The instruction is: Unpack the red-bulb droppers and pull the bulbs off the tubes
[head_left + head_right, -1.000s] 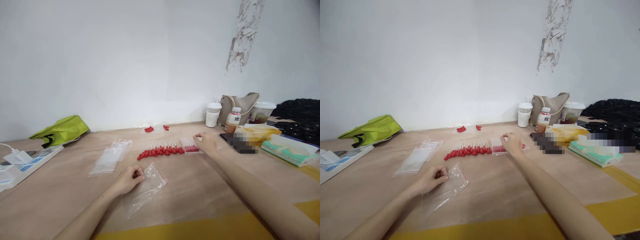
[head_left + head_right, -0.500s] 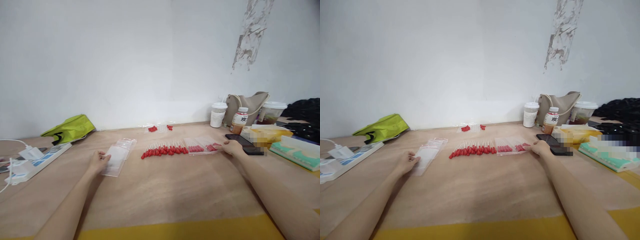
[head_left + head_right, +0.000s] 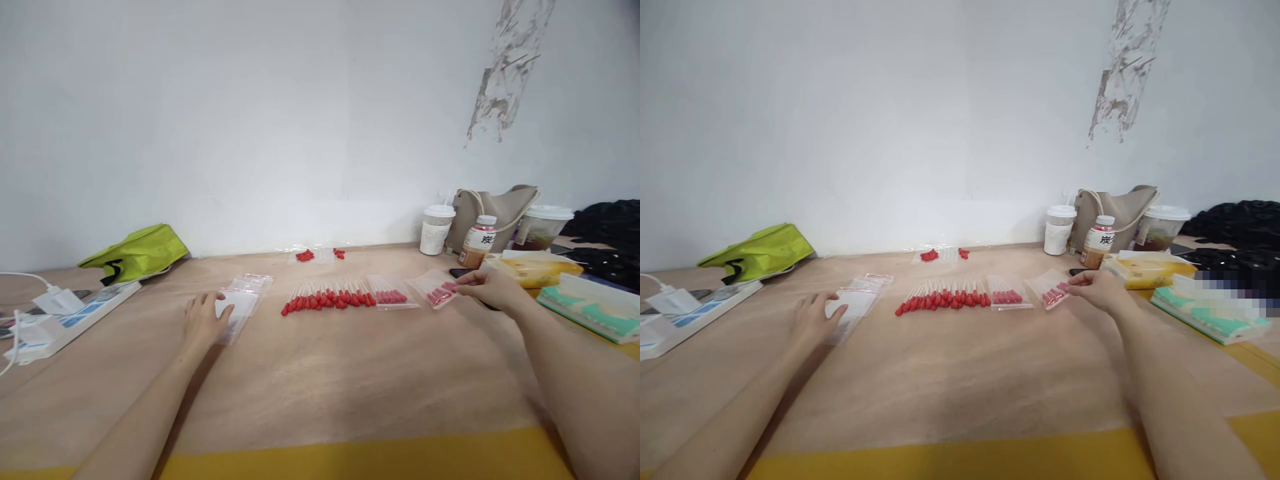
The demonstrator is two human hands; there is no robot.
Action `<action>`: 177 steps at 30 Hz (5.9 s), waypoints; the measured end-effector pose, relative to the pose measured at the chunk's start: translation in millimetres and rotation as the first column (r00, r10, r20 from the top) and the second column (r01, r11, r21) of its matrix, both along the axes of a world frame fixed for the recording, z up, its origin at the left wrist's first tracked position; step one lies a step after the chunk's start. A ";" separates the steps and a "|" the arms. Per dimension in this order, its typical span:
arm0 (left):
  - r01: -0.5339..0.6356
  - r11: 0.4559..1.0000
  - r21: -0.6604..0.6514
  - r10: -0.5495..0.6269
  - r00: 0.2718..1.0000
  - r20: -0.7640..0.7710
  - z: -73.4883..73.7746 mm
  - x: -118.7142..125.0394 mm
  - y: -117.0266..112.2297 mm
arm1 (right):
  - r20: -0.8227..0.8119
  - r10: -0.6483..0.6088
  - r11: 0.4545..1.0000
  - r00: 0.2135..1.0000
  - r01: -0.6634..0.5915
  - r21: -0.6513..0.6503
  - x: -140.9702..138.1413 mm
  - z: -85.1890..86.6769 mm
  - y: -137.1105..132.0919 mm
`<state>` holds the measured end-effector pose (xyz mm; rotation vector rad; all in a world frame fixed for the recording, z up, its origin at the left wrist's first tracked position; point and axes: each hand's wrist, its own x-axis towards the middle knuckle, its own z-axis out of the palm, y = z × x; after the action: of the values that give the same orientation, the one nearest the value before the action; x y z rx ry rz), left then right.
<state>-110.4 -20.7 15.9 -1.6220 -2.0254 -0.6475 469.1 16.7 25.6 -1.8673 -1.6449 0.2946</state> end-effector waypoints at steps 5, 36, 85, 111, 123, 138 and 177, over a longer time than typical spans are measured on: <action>0.347 0.936 0.051 -0.350 0.934 0.072 4.6 38.7 -12.8 | 0.207 0.183 0.966 0.961 -0.137 -0.219 -30.7 38.9 -45.9; 0.782 0.607 -0.139 0.219 0.003 0.976 0.3 167.7 -27.2 | -0.029 0.570 0.793 0.821 -0.541 0.280 -222.5 -38.7 -33.0; 0.756 0.652 0.060 0.142 -0.200 0.969 -9.8 157.1 -33.6 | 0.502 0.733 0.275 0.459 -0.875 0.399 -255.6 -30.1 -31.4; 0.645 0.761 0.067 -0.077 -0.013 0.997 -20.5 158.5 -31.9 | 0.089 0.771 0.621 0.631 -0.775 0.119 -208.1 -8.3 -45.0; 0.763 0.647 0.007 -0.509 0.425 0.749 -23.0 123.4 -40.2 | 0.066 0.697 0.695 0.714 -0.696 0.182 -202.1 -36.0 -54.7; 0.803 0.587 0.104 -0.492 0.252 0.833 -37.7 136.7 -39.1 | 0.182 0.658 0.706 0.730 -0.683 0.186 -201.4 -40.7 -62.0; 0.885 0.432 -0.174 -0.699 0.450 0.556 -1.2 124.3 -54.6 | 0.029 0.642 0.750 0.767 -0.635 0.187 -202.7 -40.6 -53.5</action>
<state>13.9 -75.3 14.7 -3.0738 -1.5335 -0.9448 266.4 -36.8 -15.0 -1.0923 -2.1669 0.4338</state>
